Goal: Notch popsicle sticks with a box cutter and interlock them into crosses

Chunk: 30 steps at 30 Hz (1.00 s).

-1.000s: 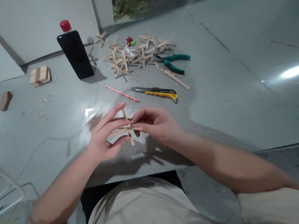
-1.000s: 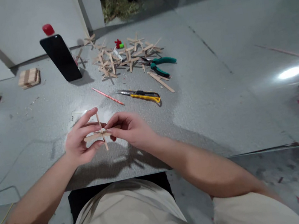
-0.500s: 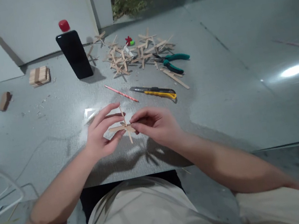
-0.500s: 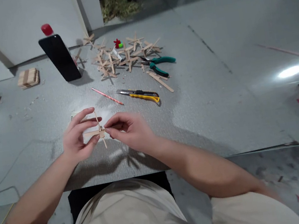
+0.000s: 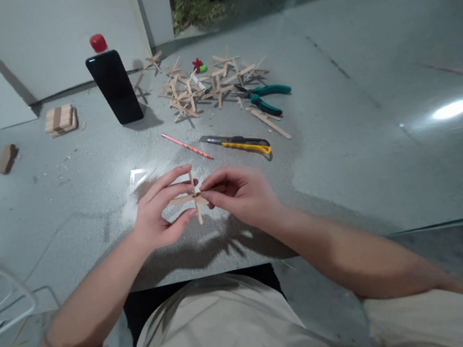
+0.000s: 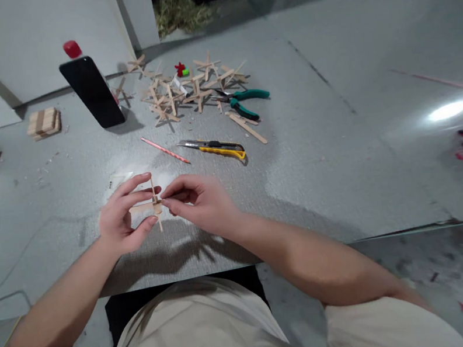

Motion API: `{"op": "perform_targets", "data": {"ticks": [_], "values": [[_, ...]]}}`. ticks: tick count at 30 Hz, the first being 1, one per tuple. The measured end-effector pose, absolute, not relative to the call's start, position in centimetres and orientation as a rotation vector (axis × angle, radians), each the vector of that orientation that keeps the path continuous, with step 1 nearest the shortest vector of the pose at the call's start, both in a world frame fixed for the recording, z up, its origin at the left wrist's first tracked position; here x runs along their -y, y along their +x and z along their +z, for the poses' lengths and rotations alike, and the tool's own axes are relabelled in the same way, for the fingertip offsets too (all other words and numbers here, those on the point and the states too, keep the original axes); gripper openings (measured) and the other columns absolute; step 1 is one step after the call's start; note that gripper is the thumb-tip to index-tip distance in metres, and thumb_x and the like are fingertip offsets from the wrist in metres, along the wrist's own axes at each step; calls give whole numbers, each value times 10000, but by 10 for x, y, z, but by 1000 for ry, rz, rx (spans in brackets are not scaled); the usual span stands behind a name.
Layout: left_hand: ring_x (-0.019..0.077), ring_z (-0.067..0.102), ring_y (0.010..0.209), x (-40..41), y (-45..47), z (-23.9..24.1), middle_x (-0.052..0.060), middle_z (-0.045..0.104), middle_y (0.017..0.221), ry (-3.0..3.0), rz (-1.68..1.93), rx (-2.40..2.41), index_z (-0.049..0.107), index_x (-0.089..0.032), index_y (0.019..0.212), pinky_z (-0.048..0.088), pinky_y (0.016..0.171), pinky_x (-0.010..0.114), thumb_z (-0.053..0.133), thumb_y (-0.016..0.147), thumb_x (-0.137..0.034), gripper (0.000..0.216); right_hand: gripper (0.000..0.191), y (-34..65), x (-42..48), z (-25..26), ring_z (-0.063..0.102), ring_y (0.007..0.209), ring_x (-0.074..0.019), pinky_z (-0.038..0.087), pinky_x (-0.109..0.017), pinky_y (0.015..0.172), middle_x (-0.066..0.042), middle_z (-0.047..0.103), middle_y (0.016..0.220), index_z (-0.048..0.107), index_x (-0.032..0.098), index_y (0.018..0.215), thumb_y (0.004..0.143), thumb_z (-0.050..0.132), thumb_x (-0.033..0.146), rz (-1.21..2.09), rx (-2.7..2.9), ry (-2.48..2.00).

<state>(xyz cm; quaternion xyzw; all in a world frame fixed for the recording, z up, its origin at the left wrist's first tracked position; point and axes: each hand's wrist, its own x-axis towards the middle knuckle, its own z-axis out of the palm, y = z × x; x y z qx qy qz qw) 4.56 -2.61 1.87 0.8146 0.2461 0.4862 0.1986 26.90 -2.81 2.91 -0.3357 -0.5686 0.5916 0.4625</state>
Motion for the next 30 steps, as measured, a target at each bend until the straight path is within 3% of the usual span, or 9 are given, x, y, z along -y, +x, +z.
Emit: {"op": "perform_targets", "data": {"ticks": [7, 15, 23, 30], "values": [[300, 745, 1209, 26, 47, 18, 184, 618, 1510, 2281, 1374, -661, 646, -230, 1397, 660, 1004, 484, 785, 960, -389, 485, 306, 269, 28, 26, 704, 654, -149, 608, -311, 645, -10, 755, 788, 766, 235, 892, 840, 879, 515, 1442, 1391, -837], [289, 668, 1186, 25, 49, 23, 165, 631, 1370, 2385, 1369, -783, 669, -231, 1353, 625, 948, 459, 747, 958, -560, 520, 309, 269, 27, 30, 747, 657, -165, 660, -334, 673, -1, 763, 761, 774, 247, 856, 802, 913, 518, 1470, 1337, -845], [283, 687, 1204, 26, 48, 21, 145, 707, 1275, 2230, 1258, -811, 662, -232, 1372, 608, 1005, 475, 707, 985, -419, 432, 365, 270, 23, 29, 754, 671, -175, 672, -355, 694, 0, 765, 757, 780, 237, 829, 691, 990, 501, 1554, 1266, -847], [284, 679, 1190, 24, 48, 22, 150, 679, 1272, 2203, 1235, -707, 648, -242, 1414, 619, 955, 443, 722, 971, -532, 535, 329, 270, 22, 30, 745, 673, -170, 665, -347, 691, 4, 771, 750, 800, 253, 784, 657, 1007, 475, 1602, 1202, -851]]}}
